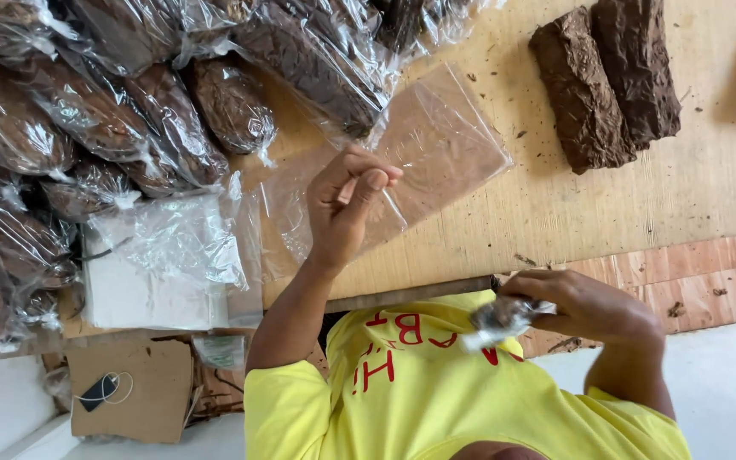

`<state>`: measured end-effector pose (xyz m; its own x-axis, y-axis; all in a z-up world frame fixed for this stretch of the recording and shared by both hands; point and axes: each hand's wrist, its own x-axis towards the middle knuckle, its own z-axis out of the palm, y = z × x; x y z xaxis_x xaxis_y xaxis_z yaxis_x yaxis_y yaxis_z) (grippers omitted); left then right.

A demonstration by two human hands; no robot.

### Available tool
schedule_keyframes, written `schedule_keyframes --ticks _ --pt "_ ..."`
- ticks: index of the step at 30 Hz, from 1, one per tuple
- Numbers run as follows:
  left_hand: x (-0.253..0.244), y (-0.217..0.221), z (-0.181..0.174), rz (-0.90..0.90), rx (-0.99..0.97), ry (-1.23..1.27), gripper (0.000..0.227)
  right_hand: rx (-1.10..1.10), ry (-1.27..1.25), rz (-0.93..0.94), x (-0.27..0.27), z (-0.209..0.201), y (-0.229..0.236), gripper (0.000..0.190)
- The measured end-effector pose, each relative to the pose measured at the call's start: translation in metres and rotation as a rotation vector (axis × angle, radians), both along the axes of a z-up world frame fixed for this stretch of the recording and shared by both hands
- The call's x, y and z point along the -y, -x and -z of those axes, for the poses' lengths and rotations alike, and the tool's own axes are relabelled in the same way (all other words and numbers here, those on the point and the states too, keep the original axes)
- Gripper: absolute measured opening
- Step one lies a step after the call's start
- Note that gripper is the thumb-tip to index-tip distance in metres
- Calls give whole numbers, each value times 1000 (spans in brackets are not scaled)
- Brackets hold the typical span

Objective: The person is bagging dried brown leaves by picking up bundles of the material, sliding them into clear plastic bags, and knotting the plastic bags closed by hand.

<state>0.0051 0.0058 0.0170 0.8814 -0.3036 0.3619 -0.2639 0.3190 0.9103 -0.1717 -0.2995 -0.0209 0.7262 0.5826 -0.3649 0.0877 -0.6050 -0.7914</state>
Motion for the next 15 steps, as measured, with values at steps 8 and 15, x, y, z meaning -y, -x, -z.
schedule_keyframes --ticks 8,15 --pt "-7 2 -6 -66 -122 27 13 -447 573 234 32 93 20 44" --pt "-6 -18 14 -98 109 -340 11 -1125 408 1282 -5 100 -12 65"
